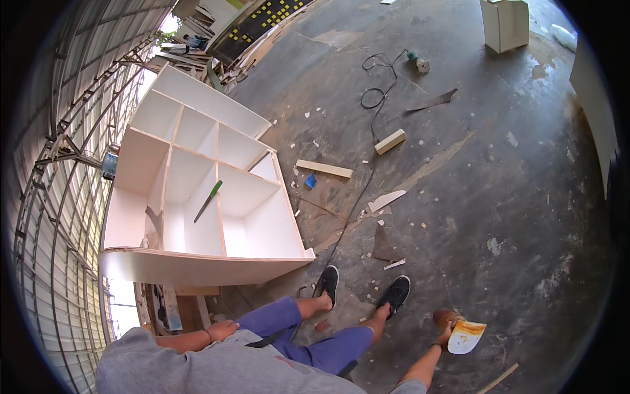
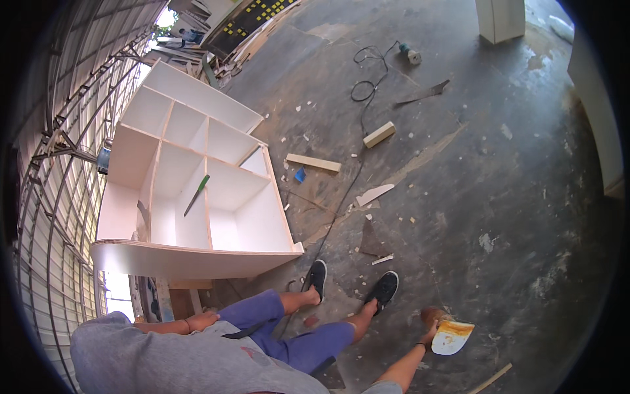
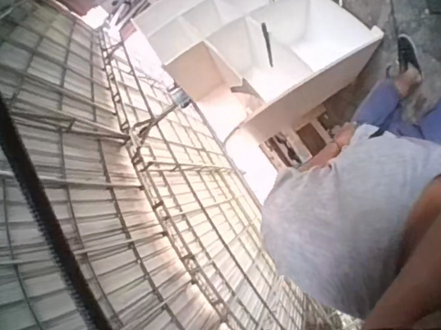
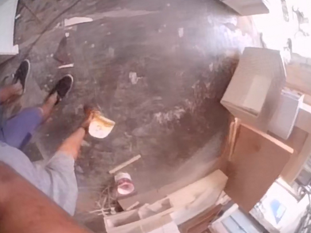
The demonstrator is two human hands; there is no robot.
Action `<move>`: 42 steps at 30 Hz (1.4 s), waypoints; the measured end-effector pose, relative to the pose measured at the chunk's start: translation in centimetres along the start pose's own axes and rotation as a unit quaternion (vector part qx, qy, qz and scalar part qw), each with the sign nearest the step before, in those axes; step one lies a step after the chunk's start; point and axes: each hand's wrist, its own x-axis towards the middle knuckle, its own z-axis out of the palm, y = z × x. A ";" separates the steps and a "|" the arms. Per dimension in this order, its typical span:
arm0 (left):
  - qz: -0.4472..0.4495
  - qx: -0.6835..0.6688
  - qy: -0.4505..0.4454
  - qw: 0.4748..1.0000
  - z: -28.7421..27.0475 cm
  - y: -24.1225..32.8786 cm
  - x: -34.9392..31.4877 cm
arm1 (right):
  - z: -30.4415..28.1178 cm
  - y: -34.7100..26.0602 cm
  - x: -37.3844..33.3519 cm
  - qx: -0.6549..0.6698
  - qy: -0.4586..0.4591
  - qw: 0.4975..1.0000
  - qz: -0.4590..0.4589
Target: The person applies a liquid adhesive to the top surface of a wooden cabinet using a spreader, sands the edges with a block, and then picks up a curved laminate sheet.
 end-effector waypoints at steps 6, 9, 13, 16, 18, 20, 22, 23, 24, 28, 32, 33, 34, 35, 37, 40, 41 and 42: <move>-0.189 -0.055 -0.003 0.980 1.0 2.4 -2.1 | 4.8 3.4 2.0 -0.041 0.051 0.997 0.034; -0.231 -0.063 -0.036 0.970 -1.0 4.9 -0.5 | 6.6 8.7 4.3 0.030 0.067 0.996 0.041; -0.152 -0.004 -0.021 0.988 2.2 0.3 -1.0 | 6.5 7.1 3.7 0.045 0.014 0.999 -0.012; -0.168 -0.025 -0.043 0.985 1.3 2.1 -1.1 | 6.1 6.4 2.6 0.047 -0.004 0.999 0.003; -0.190 -0.045 -0.051 0.979 1.1 2.5 -0.9 | 5.8 6.0 1.5 0.043 -0.014 0.999 0.015; -0.207 -0.054 -0.061 0.975 1.3 1.9 -0.6 | 5.4 5.4 0.5 0.037 -0.024 0.999 0.025; -0.202 -0.061 -0.060 0.976 1.7 1.5 -0.5 | 5.1 5.1 -0.4 0.032 -0.033 0.998 0.031; -0.190 -0.062 -0.053 0.978 1.8 1.4 -0.6 | 4.9 5.3 -0.8 0.030 -0.038 0.998 0.033; -0.180 -0.064 -0.048 0.980 2.1 1.3 -0.8 | 5.2 5.4 -1.0 0.029 -0.042 0.998 0.037; -0.193 -0.077 -0.043 0.977 2.9 0.6 -0.9 | 5.2 5.9 -1.9 0.016 -0.059 0.997 0.047; -0.198 -0.085 -0.042 0.976 3.9 -0.4 -0.8 | 5.5 6.2 -2.5 0.009 -0.076 0.995 0.063; -0.207 -0.088 -0.047 0.973 3.9 -0.3 -0.8 | 5.6 6.4 -2.6 0.007 -0.081 0.994 0.069; -0.202 -0.090 -0.043 0.974 3.8 -0.1 -0.9 | 5.7 6.5 -2.6 0.004 -0.089 0.993 0.075; -0.196 -0.092 -0.038 0.976 3.6 0.2 -1.2 | 5.8 6.4 -2.5 0.003 -0.093 0.992 0.082; -0.185 -0.092 -0.027 0.978 3.7 0.3 -1.1 | 6.1 6.8 -2.7 0.005 -0.108 0.989 0.103; -0.182 -0.095 -0.011 0.979 4.4 0.0 -1.4 | 6.8 8.0 -3.3 0.010 -0.150 0.976 0.157; -0.182 -0.094 -0.013 0.979 4.4 -0.4 -1.0 | 6.9 7.9 -3.5 0.012 -0.167 0.966 0.195; -0.185 -0.097 -0.015 0.978 4.7 -0.7 -1.0 | 6.9 8.2 -4.1 0.012 -0.195 0.951 0.241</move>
